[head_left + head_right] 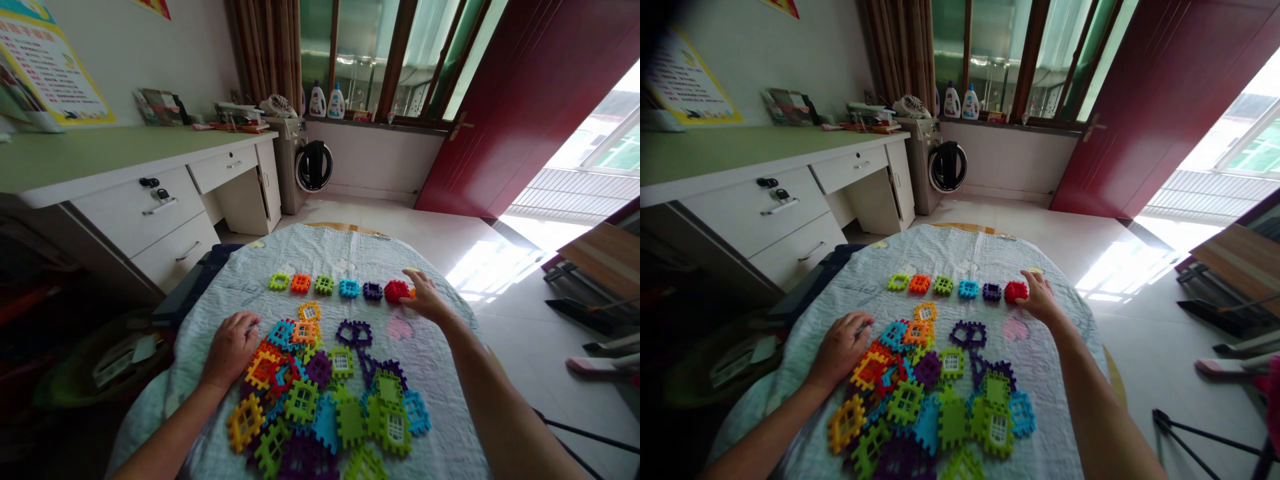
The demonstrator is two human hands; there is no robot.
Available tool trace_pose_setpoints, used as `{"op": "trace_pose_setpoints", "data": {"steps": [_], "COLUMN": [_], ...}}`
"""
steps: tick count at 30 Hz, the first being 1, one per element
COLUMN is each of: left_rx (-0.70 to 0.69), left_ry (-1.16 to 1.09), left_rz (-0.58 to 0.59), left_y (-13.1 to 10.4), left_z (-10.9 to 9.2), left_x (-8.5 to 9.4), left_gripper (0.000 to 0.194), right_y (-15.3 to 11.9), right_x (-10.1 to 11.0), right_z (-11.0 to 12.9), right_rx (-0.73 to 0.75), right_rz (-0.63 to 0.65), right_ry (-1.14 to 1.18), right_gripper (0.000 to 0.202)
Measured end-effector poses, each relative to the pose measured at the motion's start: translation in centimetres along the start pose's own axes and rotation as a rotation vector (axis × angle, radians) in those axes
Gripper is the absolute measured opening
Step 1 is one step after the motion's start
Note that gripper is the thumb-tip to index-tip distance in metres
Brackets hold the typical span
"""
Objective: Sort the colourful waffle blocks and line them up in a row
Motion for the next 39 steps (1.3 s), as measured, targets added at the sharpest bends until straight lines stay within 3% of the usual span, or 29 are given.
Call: {"op": "trace_pose_setpoints", "data": {"steps": [5,8,11,15,20,23,26,31,39], "left_rx": [0.065,0.098,0.12,0.137,-0.026,-0.085,-0.097,-0.098,0.01], "left_ry": [-0.073,-0.155,-0.226,-0.278,-0.265,-0.219,-0.187,-0.125,-0.017], "left_rz": [0.006,0.034,0.082,0.253,0.556,0.633,0.614,0.465,0.272], "left_y": [0.0,0.2,0.3,-1.7,-7.5,-9.8,-10.3,-9.6,-10.5], "left_z": [0.2,0.0,-0.6,-1.8,-4.4,-5.8,-6.9,-8.4,-10.2], "left_x": [0.2,0.4,1.0,2.3,3.5,3.5,3.2,2.9,2.1], "left_gripper": [0.036,0.041,0.043,0.056,0.127,0.14,0.137,0.112,0.098], "right_y": [-7.1,-11.9,-14.9,-15.8,-15.6,-15.6,-15.7,-15.7,-15.7], "right_x": [1.5,0.0,-1.9,-2.9,-3.0,-2.9,-2.9,-2.8,-2.8], "right_z": [1.4,2.3,3.1,3.7,3.5,3.3,3.2,3.2,3.2], "right_rx": [0.033,0.032,0.013,0.029,0.032,0.023,0.019,0.03,0.017], "right_rz": [-0.08,-0.035,-0.01,-0.1,-0.152,-0.15,-0.151,-0.155,-0.142], "right_ry": [0.145,0.233,0.254,0.192,0.202,0.234,0.252,0.265,0.279], "right_gripper": [0.06,0.055,0.053,0.04,0.036,0.034,0.034,0.032,0.032]}}
Point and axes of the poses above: each hand's wrist, its own y-axis towards the middle knuckle, its own x-axis out of the back of the hand, z = x × y, the point moved 6 cm from there along y, towards the middle knuckle, and after that the axes turned 10 degrees about -z, right-handed, at the moved point
